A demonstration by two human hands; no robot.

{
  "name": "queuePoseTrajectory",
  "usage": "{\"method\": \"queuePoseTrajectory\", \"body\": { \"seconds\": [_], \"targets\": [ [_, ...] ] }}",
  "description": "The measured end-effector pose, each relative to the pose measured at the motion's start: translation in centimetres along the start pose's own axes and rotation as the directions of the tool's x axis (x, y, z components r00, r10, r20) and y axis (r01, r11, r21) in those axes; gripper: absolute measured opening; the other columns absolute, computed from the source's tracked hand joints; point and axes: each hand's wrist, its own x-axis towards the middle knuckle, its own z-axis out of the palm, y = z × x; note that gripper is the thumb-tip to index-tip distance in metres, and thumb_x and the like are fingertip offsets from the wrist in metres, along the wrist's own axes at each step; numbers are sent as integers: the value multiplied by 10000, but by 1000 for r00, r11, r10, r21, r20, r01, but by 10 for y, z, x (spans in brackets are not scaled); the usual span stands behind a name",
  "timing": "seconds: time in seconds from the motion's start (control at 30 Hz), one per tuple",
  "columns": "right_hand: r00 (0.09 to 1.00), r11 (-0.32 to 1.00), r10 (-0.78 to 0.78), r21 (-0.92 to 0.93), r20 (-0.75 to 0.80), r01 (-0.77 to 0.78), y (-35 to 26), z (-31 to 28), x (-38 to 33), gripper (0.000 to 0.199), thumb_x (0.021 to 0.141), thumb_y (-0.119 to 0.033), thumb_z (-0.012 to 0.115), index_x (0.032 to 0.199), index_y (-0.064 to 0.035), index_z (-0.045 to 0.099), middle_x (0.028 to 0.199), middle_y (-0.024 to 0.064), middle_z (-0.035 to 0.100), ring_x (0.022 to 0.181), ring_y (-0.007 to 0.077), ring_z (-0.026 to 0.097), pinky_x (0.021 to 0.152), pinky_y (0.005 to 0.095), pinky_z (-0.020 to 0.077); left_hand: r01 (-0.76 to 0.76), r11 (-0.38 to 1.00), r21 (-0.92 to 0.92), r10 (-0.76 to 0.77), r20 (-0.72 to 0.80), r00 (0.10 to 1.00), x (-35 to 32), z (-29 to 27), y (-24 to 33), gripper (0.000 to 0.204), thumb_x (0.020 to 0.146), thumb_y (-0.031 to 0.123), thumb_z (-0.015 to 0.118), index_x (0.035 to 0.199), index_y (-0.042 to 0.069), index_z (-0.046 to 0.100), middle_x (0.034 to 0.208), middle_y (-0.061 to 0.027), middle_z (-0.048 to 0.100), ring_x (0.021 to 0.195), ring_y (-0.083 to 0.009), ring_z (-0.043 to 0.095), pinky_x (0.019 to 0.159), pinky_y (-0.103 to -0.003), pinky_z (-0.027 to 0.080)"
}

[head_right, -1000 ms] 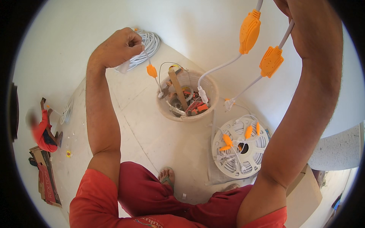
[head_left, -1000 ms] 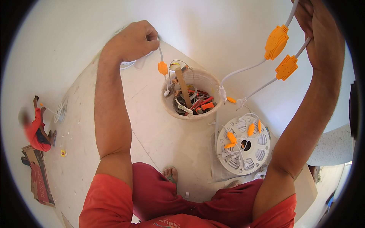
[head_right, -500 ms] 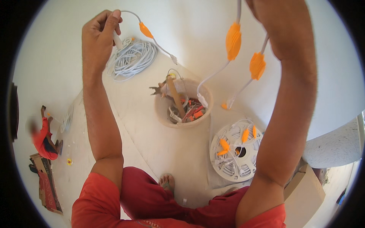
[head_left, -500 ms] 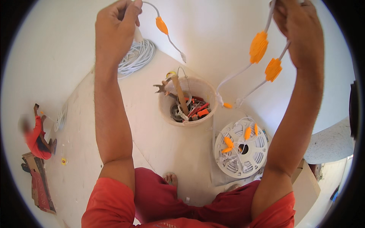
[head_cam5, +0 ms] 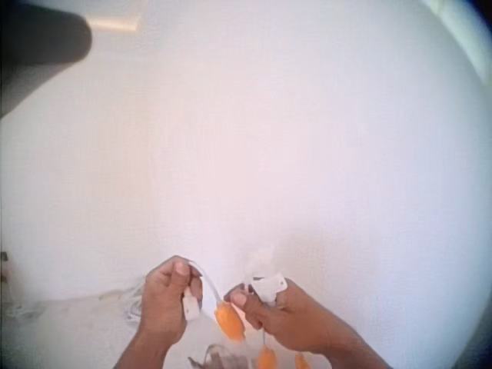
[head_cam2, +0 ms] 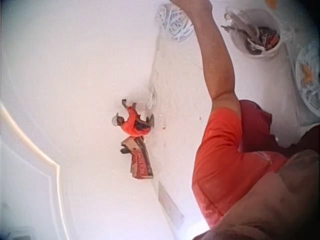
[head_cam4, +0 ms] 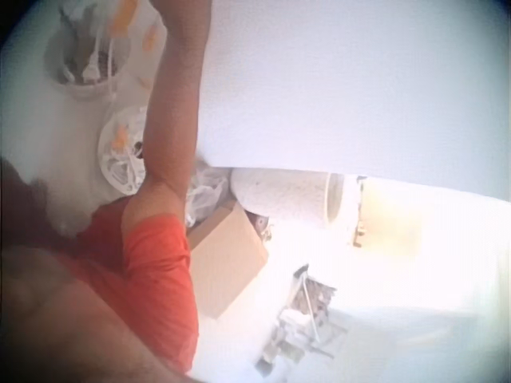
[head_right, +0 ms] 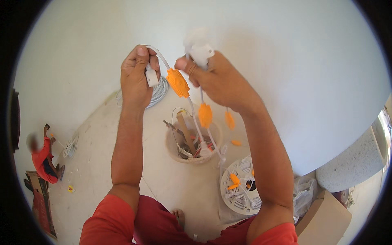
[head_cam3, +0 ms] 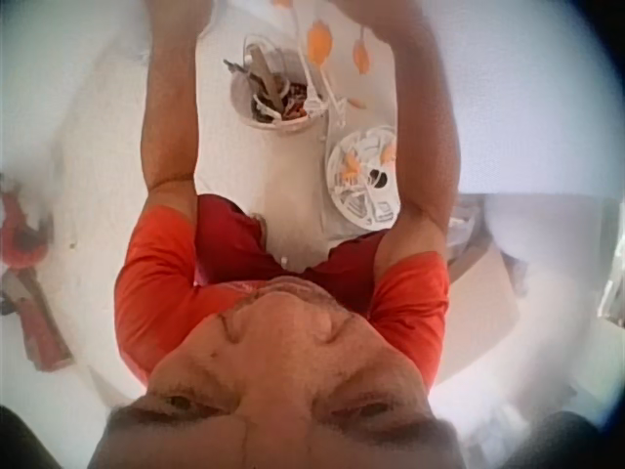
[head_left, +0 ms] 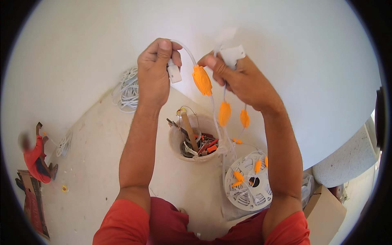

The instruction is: The person assembles electrical cords by attaching orange connectors to white wires. They repeatedly pick up wires and connectors, align them, and press them together. A second person in the background handles a coil of white cable.

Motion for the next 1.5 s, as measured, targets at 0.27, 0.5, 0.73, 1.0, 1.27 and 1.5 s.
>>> {"method": "queuePoseTrajectory", "body": {
  "seconds": [0.27,0.5,0.73,1.0,1.27,1.5],
  "targets": [
    [979,997,67,13,191,-71,-14,3,-6,339,1096,-349,639,920,-58,651,699,-41,509,647,73,426,600,295,366,73,996,-50,-77,-78,994,1,4,-12,431,1103,442,630,1064,20,707,810,-11,642,724,-96,563,647,-256,466],
    [997,995,45,90,-55,-40,-13,-8,-7,371,1101,-367,632,867,-80,646,684,-58,487,621,59,393,556,287,338,-238,703,670,501,-228,835,5,19,-7,438,1050,443,714,1045,5,695,934,-42,682,765,-116,596,657,-285,486],
    [992,987,-24,157,-126,44,-4,-14,-1,397,1102,-397,629,851,-89,639,683,-60,488,621,53,401,555,276,340,71,978,197,-127,286,950,-13,33,7,366,1076,376,695,959,29,694,727,5,633,611,-61,570,548,-231,443],
    [981,997,7,74,-192,8,-2,-9,-4,398,1090,-434,638,836,-129,624,689,-81,486,630,37,398,551,268,330,85,986,146,-122,266,956,-13,41,8,338,1061,346,714,935,33,705,705,13,633,595,-37,553,516,-221,424],
    [911,950,64,-255,-406,-180,8,-10,-14,455,1088,-512,622,887,-119,733,632,-86,414,572,26,337,530,248,246,-141,980,141,122,130,984,-19,52,4,419,971,145,714,623,18,518,542,2,519,524,-48,452,456,-294,341],
    [868,952,84,-218,-489,-215,25,-34,-21,528,1132,-491,517,1545,-178,612,1372,55,690,969,52,625,800,205,470,-165,983,-81,174,121,977,-20,58,16,348,947,61,637,623,-14,536,558,-19,544,535,-62,462,474,-312,368]
  ]
}}
